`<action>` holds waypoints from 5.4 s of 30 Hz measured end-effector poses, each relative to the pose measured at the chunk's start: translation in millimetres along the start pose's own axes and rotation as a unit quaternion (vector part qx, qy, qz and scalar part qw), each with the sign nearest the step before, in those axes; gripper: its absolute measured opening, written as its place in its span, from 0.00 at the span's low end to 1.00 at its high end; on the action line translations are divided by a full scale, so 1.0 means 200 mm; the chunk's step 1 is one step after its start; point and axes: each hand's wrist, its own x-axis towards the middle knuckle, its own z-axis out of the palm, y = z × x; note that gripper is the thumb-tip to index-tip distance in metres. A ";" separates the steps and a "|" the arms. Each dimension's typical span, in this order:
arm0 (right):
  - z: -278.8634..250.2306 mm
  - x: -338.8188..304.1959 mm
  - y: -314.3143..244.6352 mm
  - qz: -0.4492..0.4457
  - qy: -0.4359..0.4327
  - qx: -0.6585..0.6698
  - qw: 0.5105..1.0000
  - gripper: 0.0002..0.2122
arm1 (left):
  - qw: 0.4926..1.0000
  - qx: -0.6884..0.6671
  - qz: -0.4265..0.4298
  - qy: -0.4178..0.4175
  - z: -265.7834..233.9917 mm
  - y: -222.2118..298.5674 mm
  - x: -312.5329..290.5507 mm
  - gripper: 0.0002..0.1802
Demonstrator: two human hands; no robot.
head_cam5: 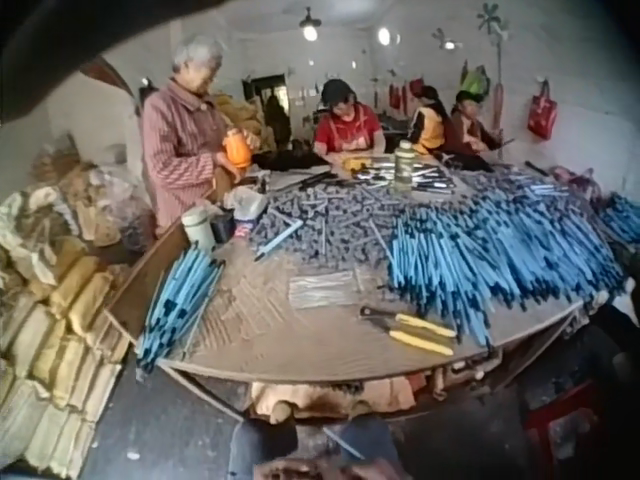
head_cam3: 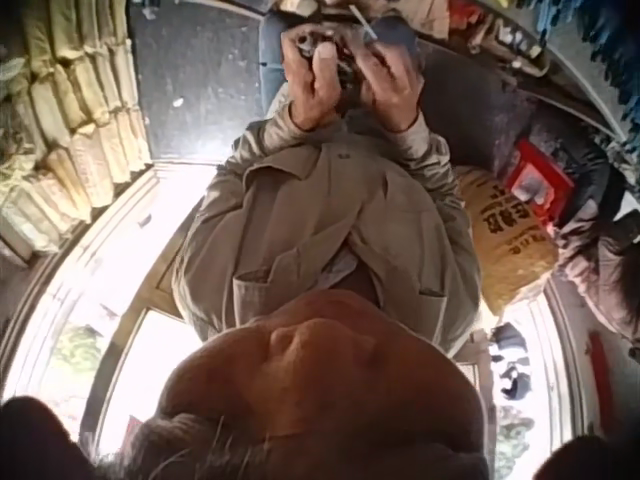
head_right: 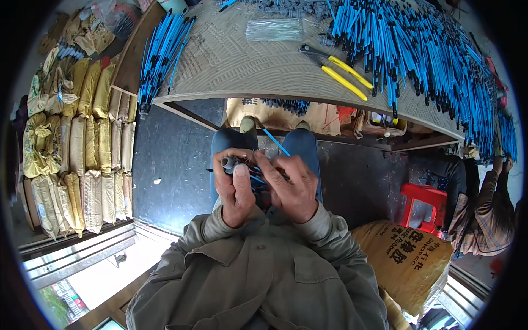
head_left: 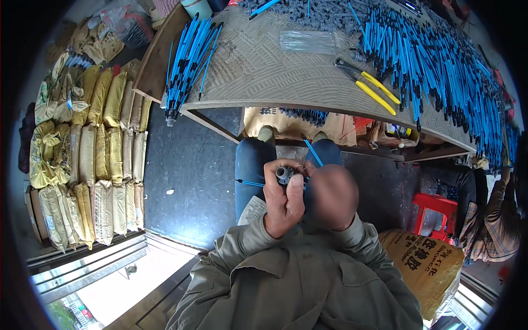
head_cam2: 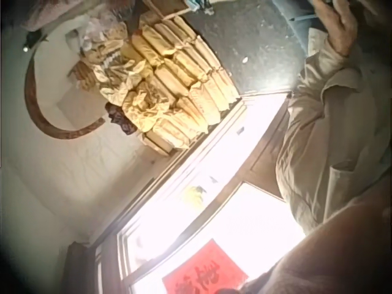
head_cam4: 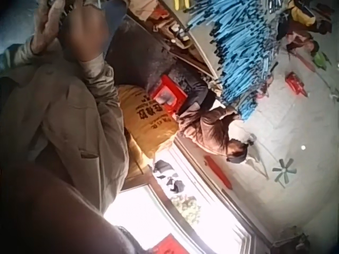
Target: The person gathers umbrella ribs from the table, threads a wire through their ends, fits them into slots on a central plastic hub, and tightens the wire around the hub using pliers.
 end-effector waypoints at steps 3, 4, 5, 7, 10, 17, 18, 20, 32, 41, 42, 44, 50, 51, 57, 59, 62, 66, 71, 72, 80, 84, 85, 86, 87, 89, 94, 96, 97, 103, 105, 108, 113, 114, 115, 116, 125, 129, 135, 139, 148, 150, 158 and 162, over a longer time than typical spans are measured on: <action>0.04 -0.05 0.01 0.025 0.023 0.053 0.998 0.20 | 0.999 -0.033 0.021 -0.029 0.00 -0.01 0.01 0.18; 0.05 -0.08 0.02 0.020 0.046 0.091 0.995 0.20 | 0.998 -0.049 0.037 -0.028 0.02 -0.02 0.02 0.21; 0.06 -0.10 0.02 0.014 0.070 0.128 0.989 0.20 | 0.996 -0.067 0.052 -0.026 0.02 -0.02 0.01 0.23; 0.05 -0.12 0.02 0.032 0.064 0.140 0.988 0.19 | 0.996 -0.067 0.046 -0.045 0.03 -0.02 0.01 0.25; 0.02 -0.13 0.02 0.047 0.033 0.170 0.984 0.16 | 0.995 -0.071 0.043 -0.055 0.03 -0.02 0.00 0.29; 0.01 -0.08 0.12 -0.020 -0.012 0.212 0.977 0.19 | 0.991 -0.098 0.040 -0.085 0.03 -0.03 0.00 0.30; 0.01 -0.07 0.13 -0.017 -0.011 0.212 0.977 0.19 | 0.991 -0.098 0.038 -0.088 0.03 -0.03 0.00 0.30; 0.01 -0.03 0.17 -0.039 -0.044 0.229 0.972 0.19 | 0.992 -0.095 0.035 -0.072 0.03 -0.03 0.00 0.30; -0.06 -0.03 0.17 -0.094 -0.091 0.189 0.973 0.17 | 0.993 -0.055 0.059 -0.081 0.05 -0.01 -0.02 0.19; -0.17 -0.06 0.08 0.200 -0.090 0.337 0.916 0.11 | 0.986 -0.049 0.086 -0.136 0.06 0.00 0.00 0.11; -0.18 -0.07 0.08 0.200 -0.092 0.333 0.917 0.11 | 0.986 -0.053 0.087 -0.135 0.07 0.01 0.00 0.11; -0.20 -0.08 0.09 0.207 -0.116 0.368 0.899 0.09 | 0.983 -0.045 0.097 -0.147 0.08 0.03 0.00 0.11; -0.24 -0.08 0.06 0.201 -0.138 0.356 0.902 0.10 | 0.986 -0.099 0.049 -0.123 0.10 0.04 -0.07 0.13; -0.26 -0.05 0.07 0.188 -0.168 0.346 0.903 0.09 | 0.986 -0.106 0.051 -0.118 0.09 0.04 -0.08 0.13; -0.29 -0.05 0.47 0.394 -0.180 0.338 0.835 0.15 | 0.983 -0.163 0.033 -0.076 -0.01 0.04 -0.14 0.15; -0.10 -0.07 0.65 0.403 -0.217 0.354 0.816 0.19 | 0.970 -0.185 0.085 -0.136 0.02 0.05 -0.18 0.15; 0.15 -0.07 0.67 0.384 -0.340 0.378 0.771 0.29 | 0.921 -0.215 0.168 -0.278 0.02 0.11 -0.20 0.15; 0.30 0.02 0.52 0.348 -0.493 0.502 0.619 0.33 | 0.869 -0.245 0.209 -0.375 0.01 0.10 -0.22 0.15; 0.05 0.09 0.41 0.294 -0.560 0.557 0.538 0.33 | 0.884 -0.226 0.161 -0.375 -0.10 0.09 -0.13 0.15; 0.00 0.09 0.39 0.273 -0.547 0.555 0.565 0.33 | 0.881 -0.230 0.159 -0.381 -0.13 0.10 -0.10 0.15; 0.20 0.12 0.10 0.173 -0.288 0.544 0.769 0.24 | 0.924 0.095 0.225 -0.293 -0.37 0.32 0.14 0.15; 0.40 0.08 0.14 0.113 -0.273 0.614 0.732 0.14 | 0.922 0.155 0.220 -0.277 -0.42 0.25 0.18 0.14; 0.42 0.09 0.15 0.111 -0.280 0.621 0.724 0.14 | 0.926 0.149 0.212 -0.275 -0.44 0.22 0.17 0.14; 0.41 0.11 0.16 0.074 -0.300 0.520 0.796 0.12 | 0.927 0.156 0.208 -0.270 -0.46 0.19 0.16 0.14; 0.38 0.13 0.17 0.036 -0.314 0.408 0.856 0.10 | 0.940 0.129 0.175 -0.263 -0.48 0.16 0.15 0.14; 0.27 0.24 0.20 -0.091 -0.218 0.093 0.967 0.11 | 0.961 0.069 0.109 -0.245 -0.50 0.13 0.13 0.13; -0.17 0.57 0.60 -0.032 -0.018 -0.370 0.928 0.09 | 0.970 0.033 0.068 -0.232 -0.53 0.09 0.21 0.14; -0.21 0.57 0.68 -0.054 -0.037 -0.377 0.924 0.09 | 0.969 0.016 0.027 -0.247 -0.52 0.08 0.22 0.14; -0.21 0.58 0.71 -0.073 -0.054 -0.382 0.920 0.09 | 0.967 0.007 0.006 -0.254 -0.51 0.08 0.23 0.14; -0.24 0.62 0.77 -0.116 -0.130 -0.421 0.890 0.08 | 0.968 0.012 0.012 -0.251 -0.50 0.05 0.27 0.14; -0.22 0.59 0.67 -0.033 -0.047 -0.292 0.955 0.06 | 0.971 0.027 0.012 -0.238 -0.49 0.04 0.28 0.14; -0.16 0.53 0.41 0.017 -0.017 -0.114 0.993 0.04 | 0.971 0.021 0.010 -0.237 -0.49 0.03 0.29 0.14; -0.05 0.51 0.06 -0.133 -0.162 -0.121 0.970 0.11 | 0.972 0.057 0.000 -0.226 -0.53 0.05 0.30 0.14; -0.04 0.51 0.06 -0.133 -0.164 -0.121 0.970 0.11 | 0.973 0.056 -0.001 -0.225 -0.53 0.07 0.30 0.14; -0.04 0.52 0.06 -0.200 -0.135 -0.202 0.949 0.13 | 0.974 0.065 0.008 -0.219 -0.52 0.09 0.31 0.14; -0.03 0.53 0.06 -0.266 -0.103 -0.279 0.917 0.14 | 0.974 0.074 0.017 -0.212 -0.51 0.10 0.31 0.14; 0.08 0.47 0.12 -0.416 0.051 -0.380 0.825 0.14 | 0.970 0.103 0.014 -0.221 -0.53 0.08 0.29 0.15; 0.11 0.43 0.12 -0.387 0.055 -0.397 0.830 0.14 | 0.972 0.082 -0.003 -0.219 -0.54 0.05 0.26 0.16; 0.19 0.32 0.15 -0.330 0.060 -0.381 0.862 0.18 | 0.975 0.086 0.013 -0.203 -0.54 0.05 0.27 0.17; 0.20 0.32 0.14 -0.319 0.083 -0.371 0.868 0.20 | 0.975 0.095 0.031 -0.197 -0.54 0.06 0.28 0.17; 0.24 0.31 0.12 -0.285 0.075 -0.355 0.887 0.14 | 0.980 0.077 0.007 -0.184 -0.54 0.07 0.28 0.16; 0.24 0.31 0.11 -0.265 0.069 -0.350 0.896 0.10 | 0.980 0.070 0.006 -0.185 -0.55 0.07 0.28 0.16; -0.07 0.48 0.02 -0.295 -0.229 -0.196 0.907 0.13 | 0.972 0.082 0.010 -0.220 -0.57 0.09 0.28 0.24; -0.22 0.59 0.01 -0.146 -0.490 0.012 0.859 0.15 | 0.960 0.014 -0.012 -0.281 -0.56 0.09 0.28 0.27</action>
